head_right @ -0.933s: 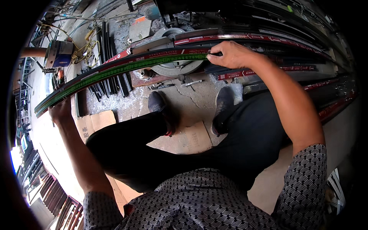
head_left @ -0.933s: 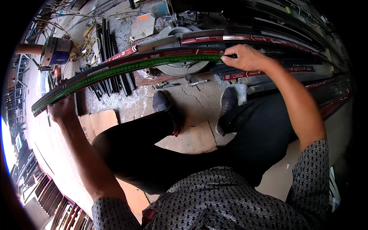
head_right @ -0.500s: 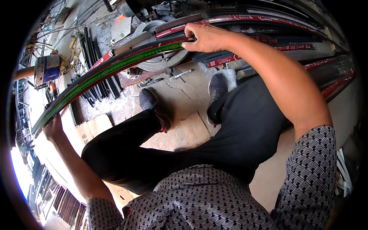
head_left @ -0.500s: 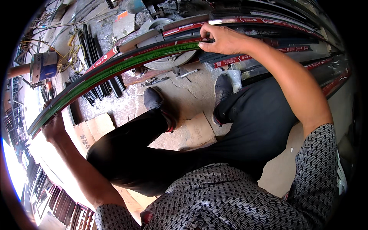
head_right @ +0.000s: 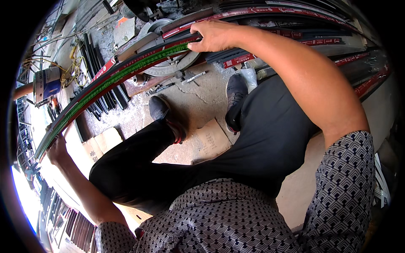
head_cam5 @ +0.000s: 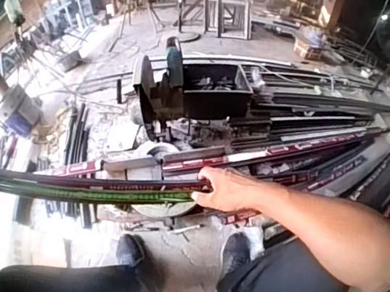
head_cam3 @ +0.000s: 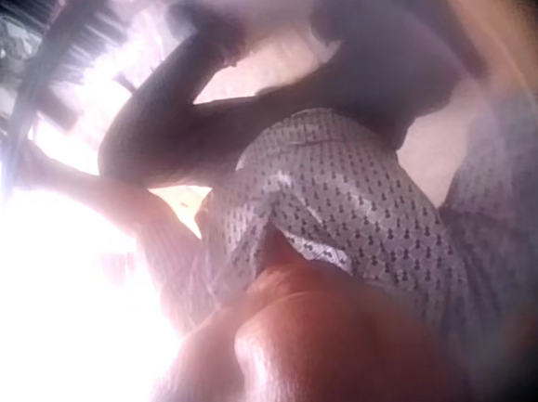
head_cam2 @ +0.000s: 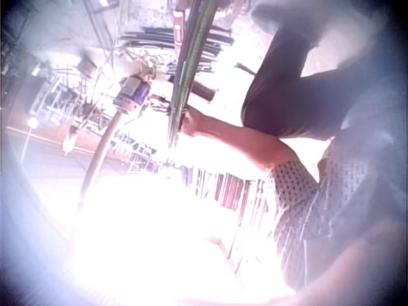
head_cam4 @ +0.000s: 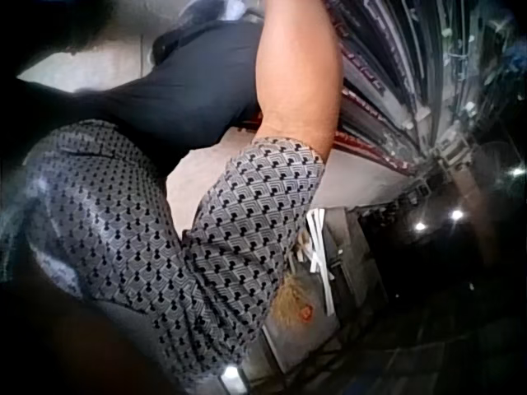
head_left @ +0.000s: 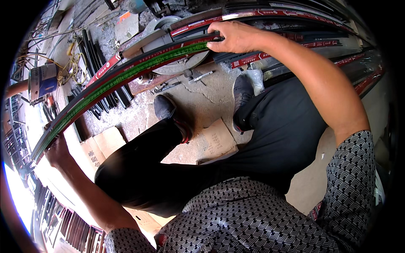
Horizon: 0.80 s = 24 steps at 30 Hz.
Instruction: The person uses a tape measure to measure the dimensions of a large window frame and various metal profiles in a workshop. They measure the frame's width and height, then move to a cutting station to measure a long metal profile against the tape measure.
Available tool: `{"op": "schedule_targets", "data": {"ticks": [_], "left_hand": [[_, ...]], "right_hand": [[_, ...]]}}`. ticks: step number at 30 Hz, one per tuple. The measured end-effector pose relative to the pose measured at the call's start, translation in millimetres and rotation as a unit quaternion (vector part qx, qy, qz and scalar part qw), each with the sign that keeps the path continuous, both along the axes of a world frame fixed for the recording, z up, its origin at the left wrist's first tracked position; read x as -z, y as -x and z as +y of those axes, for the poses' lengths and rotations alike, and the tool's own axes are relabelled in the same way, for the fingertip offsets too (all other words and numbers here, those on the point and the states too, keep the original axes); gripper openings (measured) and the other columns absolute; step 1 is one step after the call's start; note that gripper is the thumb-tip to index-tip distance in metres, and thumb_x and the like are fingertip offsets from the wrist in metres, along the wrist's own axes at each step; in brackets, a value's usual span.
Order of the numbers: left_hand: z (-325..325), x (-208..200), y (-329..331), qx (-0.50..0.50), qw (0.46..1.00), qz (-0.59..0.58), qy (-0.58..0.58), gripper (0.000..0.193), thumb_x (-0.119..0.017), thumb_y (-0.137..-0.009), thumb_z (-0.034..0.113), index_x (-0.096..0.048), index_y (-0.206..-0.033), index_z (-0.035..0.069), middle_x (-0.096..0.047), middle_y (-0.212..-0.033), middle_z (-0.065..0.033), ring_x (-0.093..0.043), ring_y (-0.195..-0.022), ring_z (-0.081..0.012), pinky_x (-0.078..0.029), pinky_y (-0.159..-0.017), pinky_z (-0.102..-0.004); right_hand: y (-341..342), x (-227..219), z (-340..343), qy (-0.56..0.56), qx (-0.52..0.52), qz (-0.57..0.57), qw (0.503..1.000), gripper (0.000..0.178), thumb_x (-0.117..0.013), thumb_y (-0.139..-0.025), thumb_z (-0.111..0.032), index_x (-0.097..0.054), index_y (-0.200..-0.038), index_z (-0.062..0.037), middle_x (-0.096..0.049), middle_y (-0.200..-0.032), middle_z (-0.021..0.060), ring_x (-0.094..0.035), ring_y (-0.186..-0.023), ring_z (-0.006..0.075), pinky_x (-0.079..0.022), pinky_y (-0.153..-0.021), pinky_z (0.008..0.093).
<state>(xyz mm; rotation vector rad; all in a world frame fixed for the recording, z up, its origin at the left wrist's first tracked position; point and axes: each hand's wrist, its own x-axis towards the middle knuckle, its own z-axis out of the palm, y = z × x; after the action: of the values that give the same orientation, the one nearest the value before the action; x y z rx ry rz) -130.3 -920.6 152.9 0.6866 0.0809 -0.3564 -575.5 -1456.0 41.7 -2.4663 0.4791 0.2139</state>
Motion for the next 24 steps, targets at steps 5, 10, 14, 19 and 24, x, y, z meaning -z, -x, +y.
{"op": "schedule_targets", "data": {"ticks": [5, 10, 14, 19, 24], "left_hand": [[24.0, 10.8, -30.9, 0.058, 0.995, -0.054, -0.052, 0.038, -0.034, -0.106, 0.011, -0.049, -0.127, -0.016, -0.055, -0.123, -0.0263, -0.052, -0.117, -0.0393, -0.039, -0.110, -0.0579], [23.2, 32.3, -23.6, 0.030, 0.933, -0.170, -0.316, 0.045, -0.030, -0.108, 0.017, -0.042, -0.140, -0.012, -0.047, -0.141, -0.0250, -0.044, -0.131, -0.0402, -0.032, -0.115, -0.0609], [63.5, 43.0, -41.8, 0.021, 0.666, -0.386, -0.638, 0.050, -0.028, -0.110, 0.023, -0.036, -0.147, -0.009, -0.039, -0.152, -0.0244, -0.037, -0.139, -0.0415, -0.026, -0.118, -0.0643], [-61.7, 18.3, 37.9, -0.126, 0.971, -0.067, -0.190, 0.051, -0.033, -0.109, 0.025, -0.038, -0.146, -0.011, -0.042, -0.151, -0.0269, -0.040, -0.137, -0.0453, -0.030, -0.115, -0.0665], [-15.7, 25.7, 10.3, -0.073, 0.851, -0.254, -0.454, 0.048, -0.034, -0.106, 0.020, -0.042, -0.138, -0.015, -0.044, -0.146, -0.0293, -0.041, -0.135, -0.0473, -0.028, -0.114, -0.0716]], "right_hand": [[3.7, -1.4, 1.4, 0.006, 0.016, -0.022, 1.000, 0.064, -0.068, -0.089, -0.052, -0.059, -0.127, -0.0018, -0.067, -0.116, 0.0267, -0.066, -0.108, 0.0406, -0.051, -0.093, 0.0442], [0.2, -10.7, 4.6, -0.015, 0.033, 0.052, 0.998, 0.067, -0.067, -0.090, -0.051, -0.055, -0.136, -0.0037, -0.067, -0.123, 0.0221, -0.063, -0.117, 0.0383, -0.050, -0.098, 0.0448], [-13.0, -26.1, 13.5, -0.025, 0.032, 0.082, 0.996, 0.065, -0.066, -0.090, -0.050, -0.055, -0.137, -0.0061, -0.065, -0.128, 0.0191, -0.060, -0.123, 0.0366, -0.049, -0.101, 0.0449], [9.4, -22.0, 8.0, -0.021, 0.068, 0.104, 0.992, 0.064, -0.066, -0.090, -0.051, -0.055, -0.136, -0.0077, -0.064, -0.131, 0.0182, -0.060, -0.123, 0.0366, -0.048, -0.101, 0.0466], [-3.8, -24.3, 10.6, -0.025, 0.063, 0.092, 0.994, 0.064, -0.068, -0.089, -0.050, -0.055, -0.136, -0.0078, -0.065, -0.130, 0.0179, -0.060, -0.123, 0.0362, -0.048, -0.101, 0.0467]]}}
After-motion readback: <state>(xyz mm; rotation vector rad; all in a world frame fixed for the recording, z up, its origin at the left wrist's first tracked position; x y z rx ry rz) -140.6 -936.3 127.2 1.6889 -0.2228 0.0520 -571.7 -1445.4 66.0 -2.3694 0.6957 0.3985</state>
